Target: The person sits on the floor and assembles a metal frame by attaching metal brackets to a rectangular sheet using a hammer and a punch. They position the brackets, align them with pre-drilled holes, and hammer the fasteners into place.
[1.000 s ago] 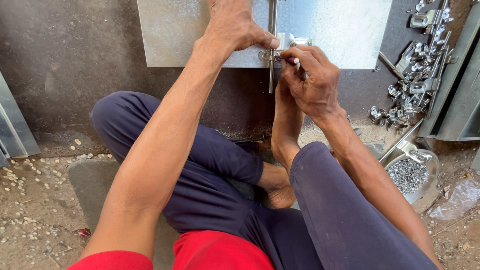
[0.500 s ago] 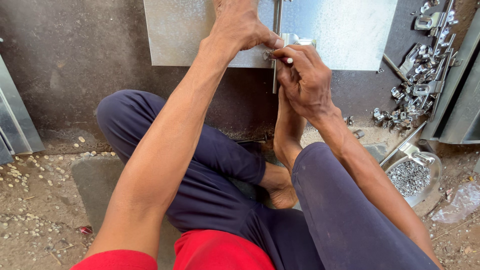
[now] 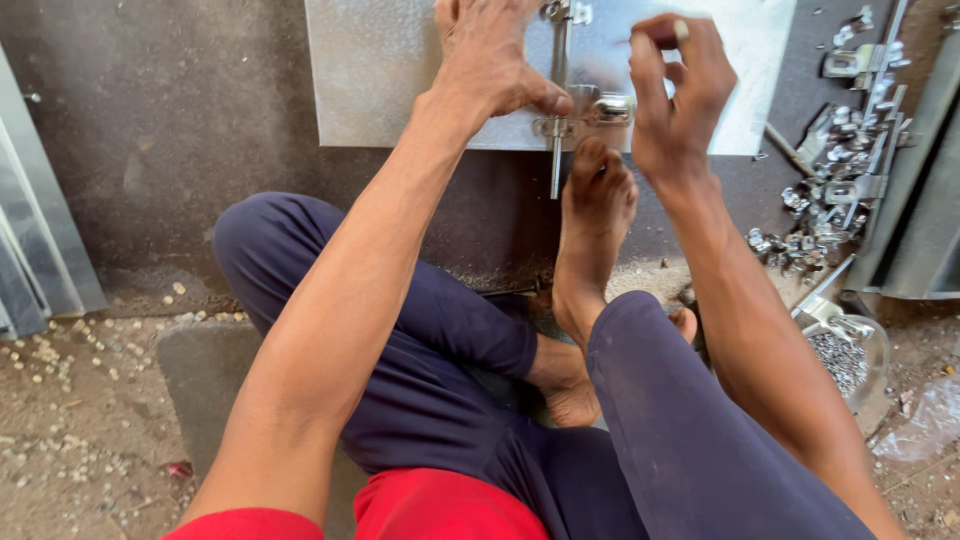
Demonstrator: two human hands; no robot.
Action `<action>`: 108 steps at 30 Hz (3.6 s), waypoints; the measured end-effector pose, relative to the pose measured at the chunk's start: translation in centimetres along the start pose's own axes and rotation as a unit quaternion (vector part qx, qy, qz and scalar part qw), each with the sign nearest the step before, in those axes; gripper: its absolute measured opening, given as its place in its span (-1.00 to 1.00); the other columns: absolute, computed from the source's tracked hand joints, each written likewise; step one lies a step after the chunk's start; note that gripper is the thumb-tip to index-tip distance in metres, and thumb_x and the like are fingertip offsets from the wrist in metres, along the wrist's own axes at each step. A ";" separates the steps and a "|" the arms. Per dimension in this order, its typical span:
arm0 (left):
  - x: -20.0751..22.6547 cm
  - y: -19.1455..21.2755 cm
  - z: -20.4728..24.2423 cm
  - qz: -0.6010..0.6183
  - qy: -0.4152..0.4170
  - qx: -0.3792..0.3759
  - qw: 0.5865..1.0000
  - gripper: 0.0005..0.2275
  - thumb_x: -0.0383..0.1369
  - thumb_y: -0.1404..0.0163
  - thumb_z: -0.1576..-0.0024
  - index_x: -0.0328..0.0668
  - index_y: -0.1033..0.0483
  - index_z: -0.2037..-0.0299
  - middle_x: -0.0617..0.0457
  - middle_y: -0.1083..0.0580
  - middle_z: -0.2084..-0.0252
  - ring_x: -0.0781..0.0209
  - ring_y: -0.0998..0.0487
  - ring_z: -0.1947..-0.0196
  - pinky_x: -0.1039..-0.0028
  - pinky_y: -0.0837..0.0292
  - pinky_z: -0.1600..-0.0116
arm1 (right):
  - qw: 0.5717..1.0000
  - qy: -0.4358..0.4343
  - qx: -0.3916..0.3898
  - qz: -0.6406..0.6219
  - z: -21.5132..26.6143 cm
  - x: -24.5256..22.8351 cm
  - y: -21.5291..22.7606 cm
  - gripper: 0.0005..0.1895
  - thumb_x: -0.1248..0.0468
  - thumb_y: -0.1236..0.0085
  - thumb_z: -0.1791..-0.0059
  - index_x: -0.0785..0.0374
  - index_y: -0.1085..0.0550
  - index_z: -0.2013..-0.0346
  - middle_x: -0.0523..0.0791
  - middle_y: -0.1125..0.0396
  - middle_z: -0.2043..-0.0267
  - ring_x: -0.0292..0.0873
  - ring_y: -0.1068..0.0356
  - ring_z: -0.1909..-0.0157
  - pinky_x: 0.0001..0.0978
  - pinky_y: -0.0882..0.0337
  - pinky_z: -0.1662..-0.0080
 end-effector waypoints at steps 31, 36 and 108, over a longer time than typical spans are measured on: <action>1.0 0.7 -0.3 0.010 0.054 -0.026 0.998 -0.12 -0.07 -0.53 0.63 0.17 -0.48 -0.07 0.07 -0.46 0.00 0.01 -0.34 -0.12 0.12 -0.07 -0.11 | 0.983 0.158 -0.062 0.068 -3.5 -1.6 -3.3 -0.89 0.45 -0.12 -0.20 0.30 -0.52 -0.02 -0.07 -0.46 0.08 -0.21 -0.51 0.17 -0.47 -0.49 0.29; 1.6 0.8 -0.3 0.004 0.058 -0.009 0.998 -0.13 -0.14 -0.52 0.66 0.22 -0.50 -0.04 0.08 -0.46 0.00 0.00 -0.32 -0.11 0.15 -0.06 -0.11 | 0.983 0.156 -0.075 0.058 -3.6 -1.7 -3.5 -0.89 0.45 -0.11 -0.21 0.31 -0.51 -0.04 -0.06 -0.46 0.04 -0.24 -0.51 0.19 -0.47 -0.47 0.30; 5.0 -3.1 3.9 -0.025 -0.101 0.083 0.991 -0.70 -0.08 -0.43 0.18 0.29 -0.75 0.23 0.21 -0.26 0.04 0.10 -0.18 -0.03 0.09 0.04 -0.17 | 0.986 0.052 -0.027 0.159 5.2 -0.3 2.4 -0.87 0.33 -0.07 -0.20 0.35 -0.51 0.07 -0.02 -0.42 0.13 -0.12 -0.46 0.13 -0.34 -0.51 0.17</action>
Point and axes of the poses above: each hand's wrist, its own z-axis away from the middle knuckle, its own y-axis out of the back of the hand, x = y × z, the point moved 1 cm from there along -z, towards the middle knuckle
